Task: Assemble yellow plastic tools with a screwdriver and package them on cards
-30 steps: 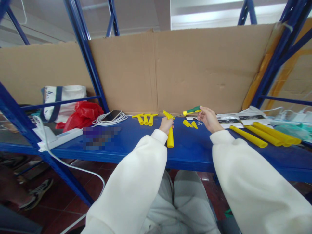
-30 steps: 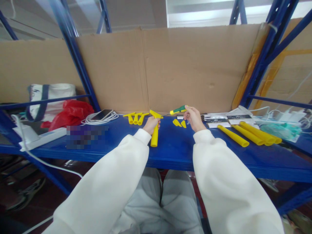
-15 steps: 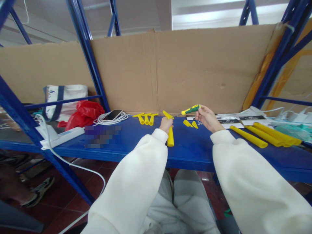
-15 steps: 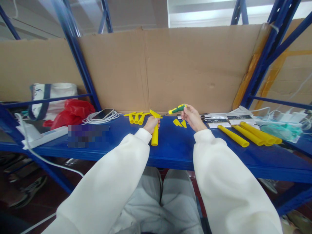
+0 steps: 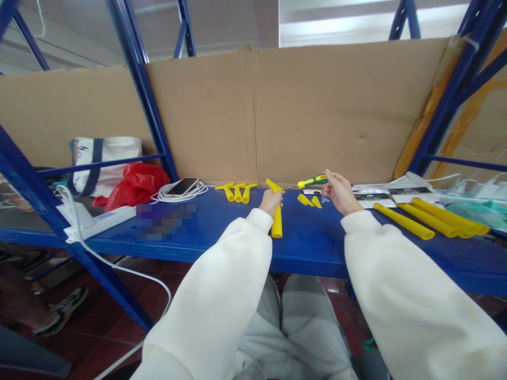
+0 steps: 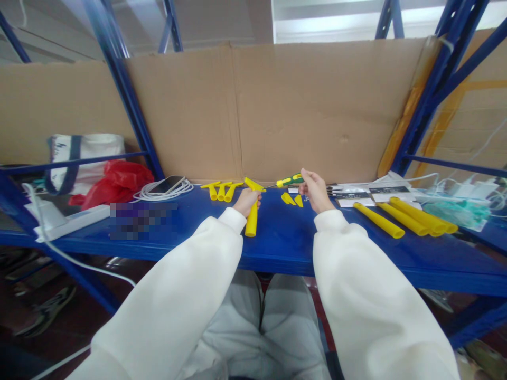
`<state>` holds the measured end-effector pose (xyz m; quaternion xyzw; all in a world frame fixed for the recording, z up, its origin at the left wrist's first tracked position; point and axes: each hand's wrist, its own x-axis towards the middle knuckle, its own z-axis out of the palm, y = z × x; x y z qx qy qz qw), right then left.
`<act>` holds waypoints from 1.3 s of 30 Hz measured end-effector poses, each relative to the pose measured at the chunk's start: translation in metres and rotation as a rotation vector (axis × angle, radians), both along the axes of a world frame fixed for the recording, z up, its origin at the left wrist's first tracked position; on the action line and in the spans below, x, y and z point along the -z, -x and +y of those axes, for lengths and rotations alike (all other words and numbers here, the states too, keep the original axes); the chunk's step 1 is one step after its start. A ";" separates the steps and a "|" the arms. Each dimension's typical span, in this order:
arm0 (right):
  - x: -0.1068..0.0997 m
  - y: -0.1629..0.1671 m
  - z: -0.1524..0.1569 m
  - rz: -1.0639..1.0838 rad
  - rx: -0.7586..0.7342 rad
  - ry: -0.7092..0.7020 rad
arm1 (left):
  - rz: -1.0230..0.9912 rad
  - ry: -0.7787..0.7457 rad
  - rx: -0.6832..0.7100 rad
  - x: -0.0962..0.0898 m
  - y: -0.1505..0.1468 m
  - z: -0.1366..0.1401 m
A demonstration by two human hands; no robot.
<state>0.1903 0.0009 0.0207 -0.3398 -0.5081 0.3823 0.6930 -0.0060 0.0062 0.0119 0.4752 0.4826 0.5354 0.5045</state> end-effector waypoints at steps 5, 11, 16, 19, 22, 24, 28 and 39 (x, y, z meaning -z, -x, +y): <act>-0.001 -0.001 -0.001 -0.013 -0.080 -0.014 | 0.027 -0.005 -0.004 -0.001 0.000 -0.001; 0.001 -0.002 0.001 -0.002 -0.055 -0.017 | 0.041 -0.001 -0.015 -0.002 -0.001 -0.003; 0.000 -0.003 0.002 0.027 -0.006 0.014 | 0.041 -0.007 -0.008 -0.003 -0.001 -0.005; -0.001 -0.002 0.001 0.045 -0.001 0.034 | 0.042 -0.003 -0.008 -0.004 -0.001 -0.005; 0.000 -0.002 0.001 0.045 0.004 0.031 | 0.036 -0.002 -0.007 -0.004 -0.001 -0.006; 0.001 -0.002 0.001 0.027 0.002 0.012 | 0.033 -0.006 -0.007 -0.004 -0.001 -0.006; 0.001 -0.003 0.001 0.003 -0.039 -0.005 | 0.031 -0.004 -0.009 -0.004 -0.001 -0.006; 0.003 -0.005 0.004 -0.025 -0.041 -0.049 | 0.034 0.007 -0.013 -0.005 -0.001 -0.006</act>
